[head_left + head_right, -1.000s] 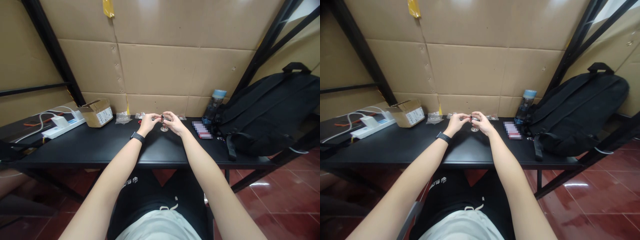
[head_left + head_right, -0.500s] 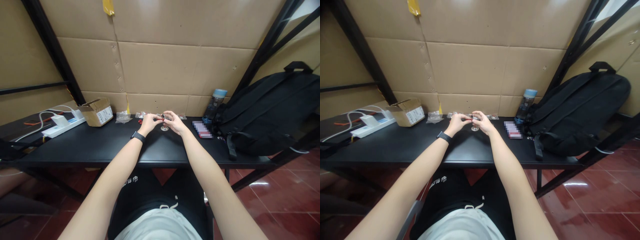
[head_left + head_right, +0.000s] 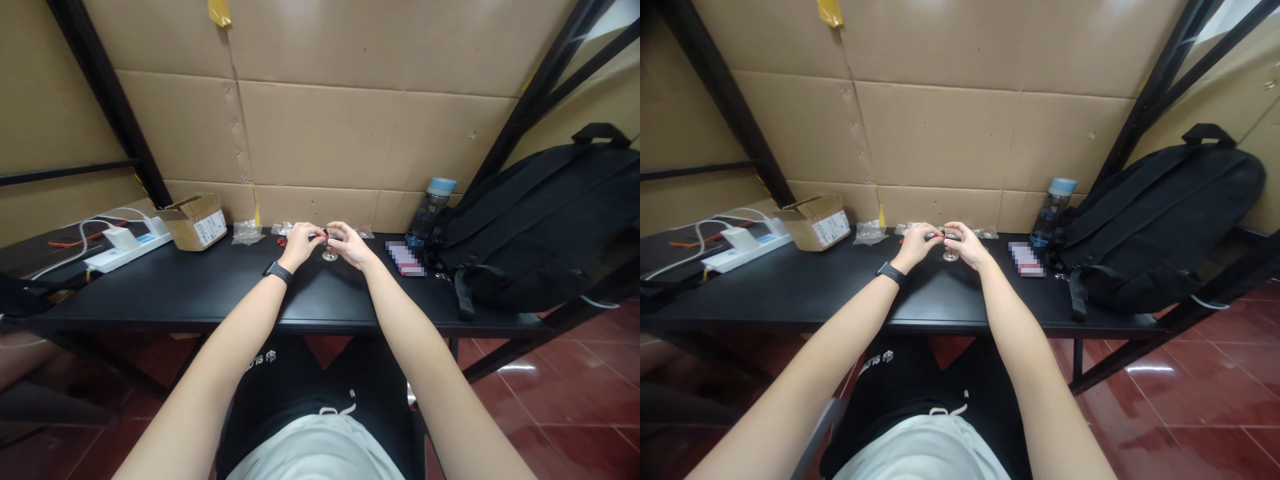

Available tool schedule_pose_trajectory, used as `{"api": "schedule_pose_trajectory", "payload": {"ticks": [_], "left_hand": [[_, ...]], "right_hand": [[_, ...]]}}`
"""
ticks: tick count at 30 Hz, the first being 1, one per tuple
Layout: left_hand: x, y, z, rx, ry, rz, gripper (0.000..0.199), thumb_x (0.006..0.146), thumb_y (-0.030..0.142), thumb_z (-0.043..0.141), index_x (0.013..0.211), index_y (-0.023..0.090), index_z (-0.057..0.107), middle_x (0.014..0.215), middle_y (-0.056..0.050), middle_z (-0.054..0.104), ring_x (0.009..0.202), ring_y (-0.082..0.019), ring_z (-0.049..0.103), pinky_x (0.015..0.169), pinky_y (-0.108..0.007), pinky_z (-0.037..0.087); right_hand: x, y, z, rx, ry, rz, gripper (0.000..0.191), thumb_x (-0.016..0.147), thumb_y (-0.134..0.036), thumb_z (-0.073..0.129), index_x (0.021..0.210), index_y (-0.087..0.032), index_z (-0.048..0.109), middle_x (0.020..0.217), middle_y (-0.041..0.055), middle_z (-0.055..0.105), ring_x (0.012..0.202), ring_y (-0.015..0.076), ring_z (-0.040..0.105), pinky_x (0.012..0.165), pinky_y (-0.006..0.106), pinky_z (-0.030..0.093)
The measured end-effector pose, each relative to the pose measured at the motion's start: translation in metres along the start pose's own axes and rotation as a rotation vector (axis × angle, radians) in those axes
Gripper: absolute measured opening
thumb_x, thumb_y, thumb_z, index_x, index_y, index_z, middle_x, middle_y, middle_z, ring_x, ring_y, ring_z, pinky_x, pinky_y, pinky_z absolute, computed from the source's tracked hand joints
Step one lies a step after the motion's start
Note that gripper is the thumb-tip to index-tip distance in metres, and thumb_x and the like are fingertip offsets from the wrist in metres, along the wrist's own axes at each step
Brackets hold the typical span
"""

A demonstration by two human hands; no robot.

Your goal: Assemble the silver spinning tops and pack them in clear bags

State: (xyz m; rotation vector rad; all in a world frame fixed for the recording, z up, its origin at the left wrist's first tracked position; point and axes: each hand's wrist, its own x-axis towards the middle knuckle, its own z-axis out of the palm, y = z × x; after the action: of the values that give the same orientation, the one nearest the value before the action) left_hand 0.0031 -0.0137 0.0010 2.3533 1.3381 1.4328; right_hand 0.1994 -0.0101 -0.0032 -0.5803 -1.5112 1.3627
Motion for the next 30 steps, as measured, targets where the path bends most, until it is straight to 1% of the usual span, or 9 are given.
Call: {"api": "schedule_pose_trajectory", "payload": {"ticks": [3, 6, 9, 13, 20, 25, 28, 30], "left_hand": [[-0.001, 0.003, -0.001, 0.051, 0.037, 0.01, 0.005, 0.088, 0.028, 0.077, 0.087, 0.027, 0.082, 0.109, -0.007, 0.074, 0.116, -0.03, 0.056, 0.106, -0.048, 0.038], [-0.002, 0.004, 0.0, 0.078, 0.067, -0.005, 0.005, 0.088, 0.028, 0.077, 0.086, 0.027, 0.082, 0.112, -0.007, 0.07, 0.116, -0.031, 0.053, 0.104, -0.049, 0.037], [-0.003, 0.005, 0.001, 0.067, 0.085, -0.02, 0.005, 0.087, 0.027, 0.077, 0.085, 0.026, 0.081, 0.11, -0.008, 0.069, 0.114, -0.031, 0.053, 0.102, -0.049, 0.038], [-0.003, 0.007, 0.003, 0.065, 0.099, -0.037, 0.005, 0.085, 0.024, 0.077, 0.082, 0.024, 0.08, 0.109, -0.009, 0.068, 0.112, -0.032, 0.053, 0.102, -0.049, 0.039], [-0.004, 0.005, 0.005, 0.06, 0.096, -0.062, 0.007, 0.086, 0.024, 0.074, 0.082, 0.023, 0.08, 0.108, -0.009, 0.068, 0.11, -0.03, 0.055, 0.105, -0.05, 0.037], [-0.004, 0.005, 0.005, 0.084, 0.1, -0.055, 0.006, 0.084, 0.022, 0.075, 0.08, 0.022, 0.079, 0.106, -0.009, 0.068, 0.108, -0.03, 0.055, 0.102, -0.048, 0.041], [-0.003, 0.003, 0.006, 0.066, 0.095, -0.041, 0.006, 0.085, 0.022, 0.075, 0.081, 0.022, 0.079, 0.105, -0.009, 0.068, 0.107, -0.028, 0.056, 0.102, -0.046, 0.042], [-0.003, 0.0, 0.008, 0.061, 0.101, -0.049, 0.005, 0.085, 0.022, 0.075, 0.083, 0.022, 0.079, 0.105, -0.008, 0.068, 0.107, -0.028, 0.057, 0.103, -0.045, 0.043]], "right_hand": [[0.001, 0.002, -0.001, -0.021, 0.013, 0.003, 0.058, 0.066, -0.036, 0.093, 0.115, -0.029, 0.063, 0.127, 0.0046, 0.068, 0.1, 0.0196, 0.07, 0.083, 0.032, 0.062], [0.002, 0.004, -0.003, -0.059, 0.038, -0.011, 0.06, 0.064, -0.037, 0.094, 0.115, -0.027, 0.063, 0.126, 0.0064, 0.07, 0.102, 0.0211, 0.071, 0.087, 0.036, 0.062], [0.004, 0.008, -0.005, -0.088, 0.052, -0.05, 0.061, 0.063, -0.037, 0.095, 0.114, -0.027, 0.063, 0.125, 0.0076, 0.072, 0.108, 0.0232, 0.07, 0.094, 0.041, 0.06], [0.006, 0.011, -0.005, -0.117, 0.054, -0.091, 0.055, 0.064, -0.036, 0.094, 0.109, -0.025, 0.064, 0.122, 0.0086, 0.073, 0.118, 0.0252, 0.068, 0.103, 0.045, 0.056], [0.006, 0.009, 0.002, -0.185, 0.092, -0.133, 0.05, 0.064, -0.037, 0.092, 0.103, -0.024, 0.064, 0.12, 0.009, 0.074, 0.122, 0.0264, 0.067, 0.106, 0.047, 0.053], [0.005, 0.006, 0.005, -0.224, 0.119, -0.093, 0.052, 0.062, -0.04, 0.094, 0.101, -0.023, 0.065, 0.115, 0.0094, 0.076, 0.111, 0.0264, 0.072, 0.1, 0.047, 0.057], [0.004, 0.005, 0.005, -0.245, 0.147, -0.062, 0.049, 0.062, -0.046, 0.094, 0.095, -0.021, 0.067, 0.108, 0.0092, 0.078, 0.098, 0.0257, 0.075, 0.088, 0.042, 0.061], [0.005, 0.005, 0.004, -0.262, 0.155, -0.03, 0.047, 0.066, -0.052, 0.091, 0.091, -0.019, 0.07, 0.102, 0.0093, 0.078, 0.088, 0.0241, 0.076, 0.078, 0.037, 0.061]]}}
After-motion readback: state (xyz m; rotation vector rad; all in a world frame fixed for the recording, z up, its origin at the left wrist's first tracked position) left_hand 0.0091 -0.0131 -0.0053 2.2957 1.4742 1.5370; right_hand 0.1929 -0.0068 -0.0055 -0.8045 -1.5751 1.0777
